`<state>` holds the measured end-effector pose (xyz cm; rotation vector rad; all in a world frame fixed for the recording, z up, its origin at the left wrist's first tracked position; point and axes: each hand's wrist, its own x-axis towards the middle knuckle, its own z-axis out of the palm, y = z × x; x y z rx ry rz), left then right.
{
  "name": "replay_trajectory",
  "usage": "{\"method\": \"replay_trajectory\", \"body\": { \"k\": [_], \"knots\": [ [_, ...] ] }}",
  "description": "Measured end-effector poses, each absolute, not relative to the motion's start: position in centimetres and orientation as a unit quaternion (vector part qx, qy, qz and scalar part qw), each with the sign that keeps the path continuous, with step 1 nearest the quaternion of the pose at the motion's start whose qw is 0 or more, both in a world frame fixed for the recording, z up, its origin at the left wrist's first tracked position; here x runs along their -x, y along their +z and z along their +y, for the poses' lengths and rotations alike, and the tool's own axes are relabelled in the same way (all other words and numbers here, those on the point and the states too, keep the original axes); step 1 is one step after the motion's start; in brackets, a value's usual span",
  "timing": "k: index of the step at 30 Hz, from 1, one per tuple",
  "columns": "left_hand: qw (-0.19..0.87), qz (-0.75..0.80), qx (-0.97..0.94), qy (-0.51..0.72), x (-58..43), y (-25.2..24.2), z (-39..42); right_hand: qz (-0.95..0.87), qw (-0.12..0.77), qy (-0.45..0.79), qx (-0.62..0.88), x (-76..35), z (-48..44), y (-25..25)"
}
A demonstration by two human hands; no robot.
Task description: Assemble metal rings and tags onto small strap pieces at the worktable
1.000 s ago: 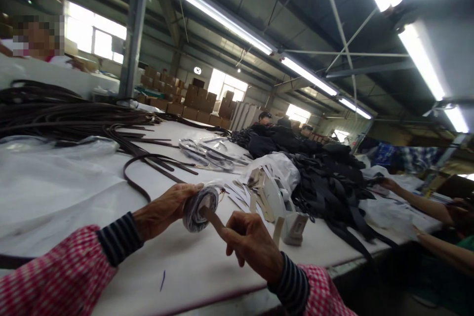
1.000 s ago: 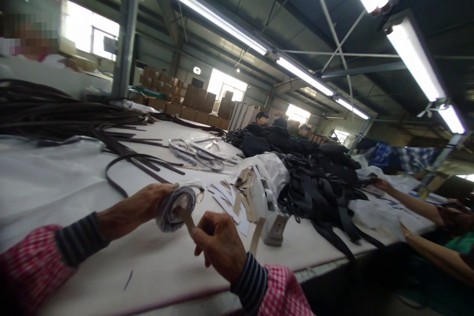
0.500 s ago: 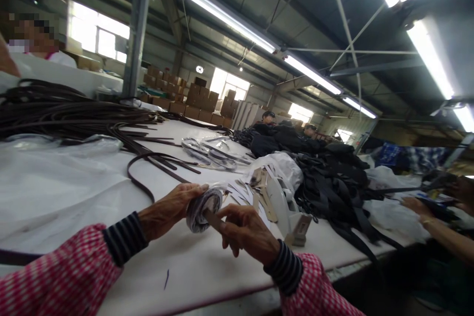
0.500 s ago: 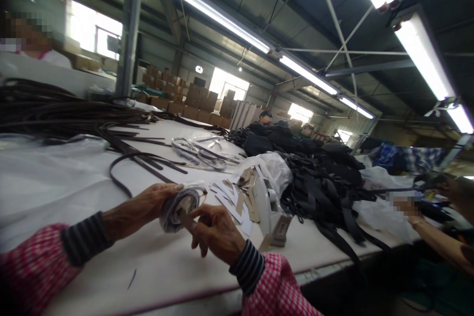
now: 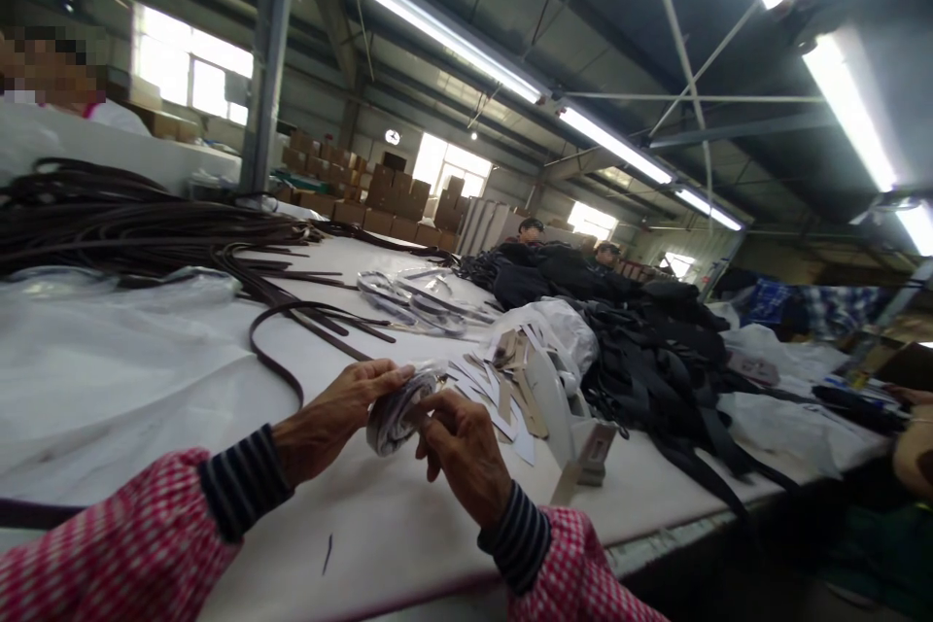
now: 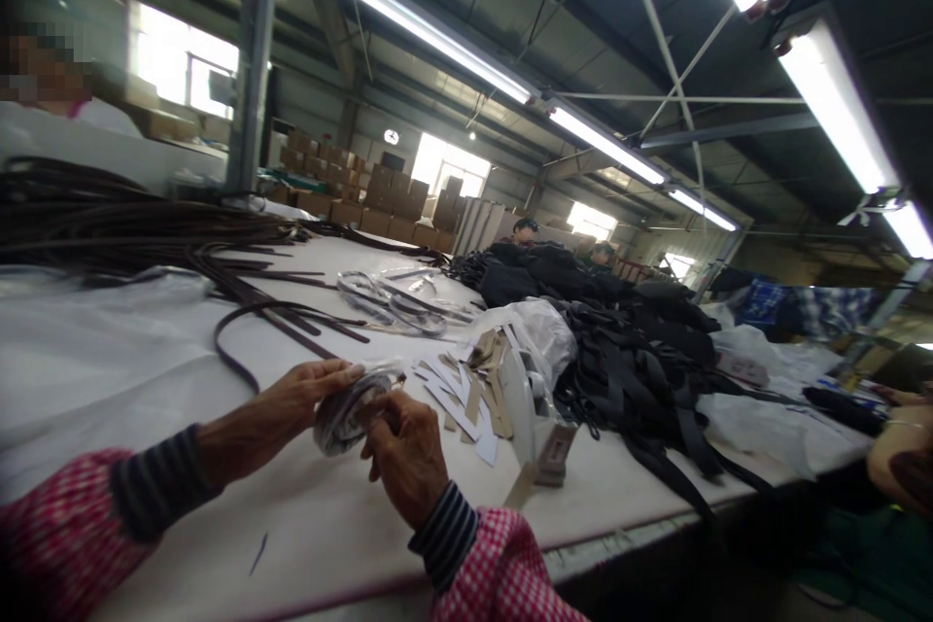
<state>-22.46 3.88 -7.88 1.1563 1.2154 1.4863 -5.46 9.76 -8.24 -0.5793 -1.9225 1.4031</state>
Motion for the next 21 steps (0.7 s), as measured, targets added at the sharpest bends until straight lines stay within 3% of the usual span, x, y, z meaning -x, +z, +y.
{"method": "replay_trajectory", "body": {
  "k": [8, 11, 15, 21],
  "knots": [
    [0.428, 0.501, -0.473, 0.584, 22.7, -8.2, 3.9, -0.685, 0.332, 0.615, 0.205, 5.9, 10.3, -8.3],
    [0.42, 0.525, -0.464, 0.577, 22.6, -8.0, 3.9, -0.711, 0.29, 0.624, 0.148, 5.0, 10.1, -7.9],
    [0.402, 0.555, -0.464, 0.561, 22.7, -7.6, 3.9, -0.832, 0.257, 0.483, 0.093, 3.7, 9.5, -7.9],
    [0.196, 0.607, -0.609, 0.47, 22.4, -8.1, 3.9, -0.868, 0.391, 0.283, 0.115, 3.8, 10.5, -9.2]
  ]
}}
